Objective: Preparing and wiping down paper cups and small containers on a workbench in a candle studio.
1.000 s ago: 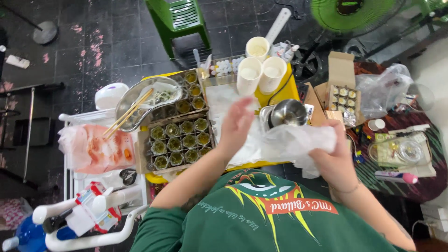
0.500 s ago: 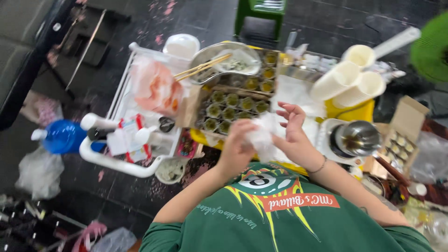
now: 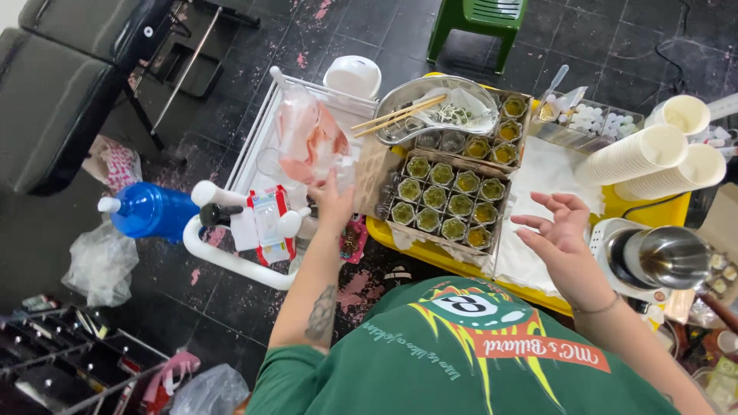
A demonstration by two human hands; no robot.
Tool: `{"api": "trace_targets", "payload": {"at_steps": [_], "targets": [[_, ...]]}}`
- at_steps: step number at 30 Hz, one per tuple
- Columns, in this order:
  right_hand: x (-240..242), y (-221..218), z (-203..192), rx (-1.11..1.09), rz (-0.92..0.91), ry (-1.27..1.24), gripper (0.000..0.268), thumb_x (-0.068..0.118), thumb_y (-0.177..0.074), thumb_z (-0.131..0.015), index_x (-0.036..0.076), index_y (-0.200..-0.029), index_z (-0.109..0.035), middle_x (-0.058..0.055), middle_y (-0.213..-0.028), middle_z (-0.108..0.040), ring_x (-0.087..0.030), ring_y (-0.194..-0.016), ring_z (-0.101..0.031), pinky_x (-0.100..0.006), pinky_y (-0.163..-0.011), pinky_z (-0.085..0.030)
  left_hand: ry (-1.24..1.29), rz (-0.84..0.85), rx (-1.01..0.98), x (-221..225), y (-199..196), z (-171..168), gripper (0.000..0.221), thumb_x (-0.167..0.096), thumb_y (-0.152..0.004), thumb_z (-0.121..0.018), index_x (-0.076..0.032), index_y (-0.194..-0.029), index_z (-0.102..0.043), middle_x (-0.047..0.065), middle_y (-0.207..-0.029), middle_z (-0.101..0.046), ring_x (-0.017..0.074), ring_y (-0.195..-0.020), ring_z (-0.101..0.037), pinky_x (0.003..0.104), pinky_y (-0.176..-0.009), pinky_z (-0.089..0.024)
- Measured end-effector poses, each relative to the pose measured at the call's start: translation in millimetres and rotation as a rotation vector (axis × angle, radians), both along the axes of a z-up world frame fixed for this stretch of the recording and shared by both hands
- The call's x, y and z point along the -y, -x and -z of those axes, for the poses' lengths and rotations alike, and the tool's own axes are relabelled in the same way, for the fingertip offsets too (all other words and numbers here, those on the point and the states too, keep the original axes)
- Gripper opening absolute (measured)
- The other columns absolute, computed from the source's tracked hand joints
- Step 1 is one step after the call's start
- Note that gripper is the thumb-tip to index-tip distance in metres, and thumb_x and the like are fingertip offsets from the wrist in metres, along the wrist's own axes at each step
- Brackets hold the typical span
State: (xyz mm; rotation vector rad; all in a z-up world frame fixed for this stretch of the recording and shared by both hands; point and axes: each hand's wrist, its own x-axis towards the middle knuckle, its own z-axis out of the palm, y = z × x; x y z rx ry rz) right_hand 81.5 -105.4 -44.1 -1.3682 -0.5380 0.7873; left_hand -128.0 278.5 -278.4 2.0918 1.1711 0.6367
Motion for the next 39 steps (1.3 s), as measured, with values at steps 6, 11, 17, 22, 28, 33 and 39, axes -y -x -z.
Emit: {"api": "trace_targets", "payload": {"at_steps": [6, 11, 17, 22, 28, 33, 39], "targets": [[17.1, 13.8, -8.6, 0.005, 0.162, 0.054, 0.062, -0.007, -0.093, -0.056, 0.015, -0.14, -0.022, -0.017, -0.149, -0.038, -0.028, -0.121, -0.06, -0.039, -0.102, -0.05, -0.034, 0.169, -0.286, -63.9, -55.6, 155.2, 0.056, -0.037, -0.102, -0.062, -0.003, -0.147, -0.053, 0.027, -0.151, -0.047, 0.042, -0.14, -0.044, 0.046, -0.122, -0.034], [36.4, 28.7, -1.2, -0.027, 0.271, 0.033, 0.064, -0.005, -0.093, -0.057, 0.016, -0.14, -0.019, -0.018, -0.146, -0.043, -0.028, -0.118, -0.063, -0.04, -0.103, -0.049, -0.025, 0.271, 0.164, -85.5, -72.9, 118.4, 0.06, -0.025, -0.095, -0.058, 0.005, -0.146, -0.048, 0.028, -0.151, -0.048, 0.0423, -0.14, -0.042, 0.047, -0.116, -0.031], [43.9, 41.1, -3.3, -0.046, 0.359, 0.004, 0.049, -0.001, -0.096, -0.055, 0.012, -0.135, -0.029, -0.017, -0.134, -0.055, -0.024, -0.109, -0.066, -0.037, -0.1, -0.052, 0.201, -0.058, 0.135, -65.4, -67.5, 18.0, 0.041, -0.024, -0.1, -0.06, -0.001, -0.134, -0.063, 0.019, -0.119, -0.072, 0.0299, -0.105, -0.07, 0.041, -0.093, -0.053], [58.7, 44.5, 18.3, -0.087, 0.357, 0.254, 0.027, 0.008, -0.1, -0.06, 0.005, -0.127, -0.061, -0.01, -0.095, -0.071, -0.009, -0.065, -0.05, -0.022, -0.059, -0.042, 0.151, -0.071, 0.197, -18.2, -42.1, -80.5, 0.027, -0.019, -0.1, -0.065, -0.001, -0.119, -0.071, 0.013, -0.107, -0.076, 0.0209, -0.093, -0.072, 0.035, -0.085, -0.056], [38.0, 50.6, 6.6, -0.038, 0.251, 0.436, 0.032, 0.021, -0.102, -0.057, 0.006, -0.126, -0.071, -0.003, -0.086, -0.071, -0.006, -0.063, -0.05, -0.02, -0.058, -0.043, -0.647, -0.073, 0.139, -54.6, -15.0, -181.2, 0.026, 0.0, -0.092, -0.064, 0.001, -0.118, -0.067, 0.019, -0.116, -0.066, 0.0388, -0.11, -0.062, 0.05, -0.098, -0.046], [26.8, 50.8, 18.8, 0.025, 0.193, 0.281, 0.032, 0.019, -0.101, -0.059, 0.002, -0.127, -0.067, -0.004, -0.101, -0.073, -0.009, -0.081, -0.059, -0.025, -0.076, -0.052, -0.139, 0.081, -0.259, -163.2, -8.5, -143.9, 0.027, -0.006, -0.087, -0.06, -0.008, -0.107, -0.077, 0.02, -0.103, -0.074, 0.0364, -0.098, -0.07, 0.045, -0.088, -0.053], [24.0, 50.8, 35.0, 0.027, 0.166, 0.322, 0.031, 0.018, -0.101, -0.06, 0.002, -0.126, -0.067, -0.005, -0.103, -0.073, -0.012, -0.086, -0.066, -0.027, -0.082, -0.055, -0.17, 0.358, -0.983, -217.9, -34.9, -26.5, 0.025, -0.014, -0.077, -0.074, -0.005, -0.1, -0.078, 0.022, -0.101, -0.073, 0.038, -0.095, -0.073, 0.046, -0.087, -0.058]]}}
